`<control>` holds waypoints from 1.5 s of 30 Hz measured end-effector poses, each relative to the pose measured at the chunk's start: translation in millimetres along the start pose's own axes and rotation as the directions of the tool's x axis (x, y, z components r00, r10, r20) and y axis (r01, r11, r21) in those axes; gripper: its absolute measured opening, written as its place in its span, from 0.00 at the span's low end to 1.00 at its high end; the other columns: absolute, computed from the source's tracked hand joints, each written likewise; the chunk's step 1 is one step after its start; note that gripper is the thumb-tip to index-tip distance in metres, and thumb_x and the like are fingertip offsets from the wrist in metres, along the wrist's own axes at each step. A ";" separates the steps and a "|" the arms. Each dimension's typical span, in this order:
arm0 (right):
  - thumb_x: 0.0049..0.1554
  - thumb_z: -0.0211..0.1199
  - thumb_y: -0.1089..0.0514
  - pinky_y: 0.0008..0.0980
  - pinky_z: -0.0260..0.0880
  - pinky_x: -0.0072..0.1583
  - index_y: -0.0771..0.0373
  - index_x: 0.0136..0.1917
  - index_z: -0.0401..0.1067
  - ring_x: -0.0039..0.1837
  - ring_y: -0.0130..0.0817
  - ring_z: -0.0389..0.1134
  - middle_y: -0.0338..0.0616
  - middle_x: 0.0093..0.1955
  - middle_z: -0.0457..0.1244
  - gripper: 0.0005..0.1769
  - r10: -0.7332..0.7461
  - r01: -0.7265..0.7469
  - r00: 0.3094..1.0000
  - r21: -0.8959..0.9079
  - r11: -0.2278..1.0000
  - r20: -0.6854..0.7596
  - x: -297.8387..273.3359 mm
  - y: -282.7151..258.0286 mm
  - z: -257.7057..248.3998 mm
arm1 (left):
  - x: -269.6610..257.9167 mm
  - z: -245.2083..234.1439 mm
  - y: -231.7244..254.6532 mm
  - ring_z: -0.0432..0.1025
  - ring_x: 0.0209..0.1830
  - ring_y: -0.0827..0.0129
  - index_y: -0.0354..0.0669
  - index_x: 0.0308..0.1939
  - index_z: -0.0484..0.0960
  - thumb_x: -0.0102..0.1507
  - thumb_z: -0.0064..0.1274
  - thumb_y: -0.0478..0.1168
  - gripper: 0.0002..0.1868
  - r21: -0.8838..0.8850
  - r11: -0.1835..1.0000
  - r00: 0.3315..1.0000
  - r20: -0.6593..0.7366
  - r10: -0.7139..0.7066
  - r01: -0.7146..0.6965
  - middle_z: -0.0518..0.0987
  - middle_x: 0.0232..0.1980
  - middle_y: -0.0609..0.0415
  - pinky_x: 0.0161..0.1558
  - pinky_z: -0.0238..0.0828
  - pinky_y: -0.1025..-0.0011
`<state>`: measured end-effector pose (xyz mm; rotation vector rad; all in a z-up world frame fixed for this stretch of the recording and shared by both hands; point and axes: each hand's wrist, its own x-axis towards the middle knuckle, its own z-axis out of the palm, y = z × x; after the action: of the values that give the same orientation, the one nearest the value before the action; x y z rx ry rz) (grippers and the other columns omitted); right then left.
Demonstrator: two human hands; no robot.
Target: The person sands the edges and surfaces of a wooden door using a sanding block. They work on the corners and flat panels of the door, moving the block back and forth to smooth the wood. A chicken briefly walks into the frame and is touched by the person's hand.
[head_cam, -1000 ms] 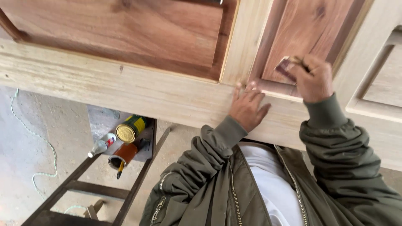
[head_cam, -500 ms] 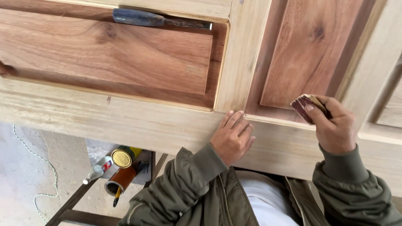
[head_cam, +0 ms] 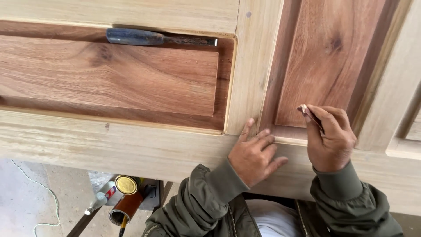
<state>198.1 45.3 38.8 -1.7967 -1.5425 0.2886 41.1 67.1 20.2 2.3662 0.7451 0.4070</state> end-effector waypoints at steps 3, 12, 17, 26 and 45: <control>0.50 0.59 0.69 0.34 0.63 0.45 0.69 0.43 0.70 0.44 0.43 0.64 0.51 0.40 0.61 0.05 0.236 -0.239 0.971 0.204 0.949 0.038 0.7 -17.0 2.0 | 0.5 4.6 -3.9 0.68 0.45 0.57 0.40 0.45 0.70 0.55 0.45 0.49 0.19 -0.354 0.912 0.956 -0.124 -0.267 0.209 0.70 0.42 0.49 0.50 0.62 0.61; 0.48 0.49 0.70 0.27 0.59 0.32 0.76 0.41 0.66 0.28 0.30 0.54 0.49 0.26 0.54 0.08 0.511 -0.465 0.744 0.883 -0.068 0.431 1.0 -102.4 -26.9 | 0.8 -39.8 6.9 0.70 0.16 0.58 0.28 0.29 0.72 0.51 0.53 0.29 0.06 -0.962 -0.249 0.833 0.231 -0.502 0.117 0.71 0.20 0.35 0.14 0.68 0.74; 0.48 0.47 0.70 0.25 0.64 0.32 0.74 0.44 0.61 0.28 0.32 0.64 0.51 0.29 0.59 0.09 0.455 -0.413 0.735 0.864 -0.289 0.503 -7.3 -119.8 -21.2 | -6.6 -77.0 3.0 0.71 0.16 0.60 0.30 0.30 0.72 0.54 0.50 0.30 0.05 -0.923 -0.339 0.854 0.319 -0.411 0.182 0.72 0.21 0.37 0.16 0.69 0.74; 0.43 0.54 0.51 0.34 0.48 0.59 0.67 0.56 0.61 0.60 0.41 0.51 0.52 0.59 0.51 0.29 -0.058 -0.022 0.993 0.631 0.775 0.105 -12.1 -127.4 -29.5 | -4.6 -89.6 -13.9 0.69 0.13 0.65 0.37 0.40 0.68 0.54 0.48 0.30 0.11 -0.843 -0.421 0.791 0.494 -0.361 0.335 0.72 0.20 0.42 0.13 0.61 0.81; 0.49 0.49 0.67 0.38 0.56 0.58 0.70 0.49 0.64 0.57 0.49 0.58 0.57 0.55 0.57 0.13 -0.191 0.124 0.970 -0.371 0.920 -0.150 -39.0 -2.5 68.4 | 116.9 -99.0 -198.4 0.52 0.57 0.47 0.49 0.43 0.66 0.56 0.43 0.56 0.20 0.099 0.908 0.869 -0.348 -0.352 0.408 0.58 0.48 0.52 0.55 0.48 0.50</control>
<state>145.3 35.3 -18.8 -1.8937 -1.6731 -0.2512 8.0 312.4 -19.3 2.2502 1.4255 0.5841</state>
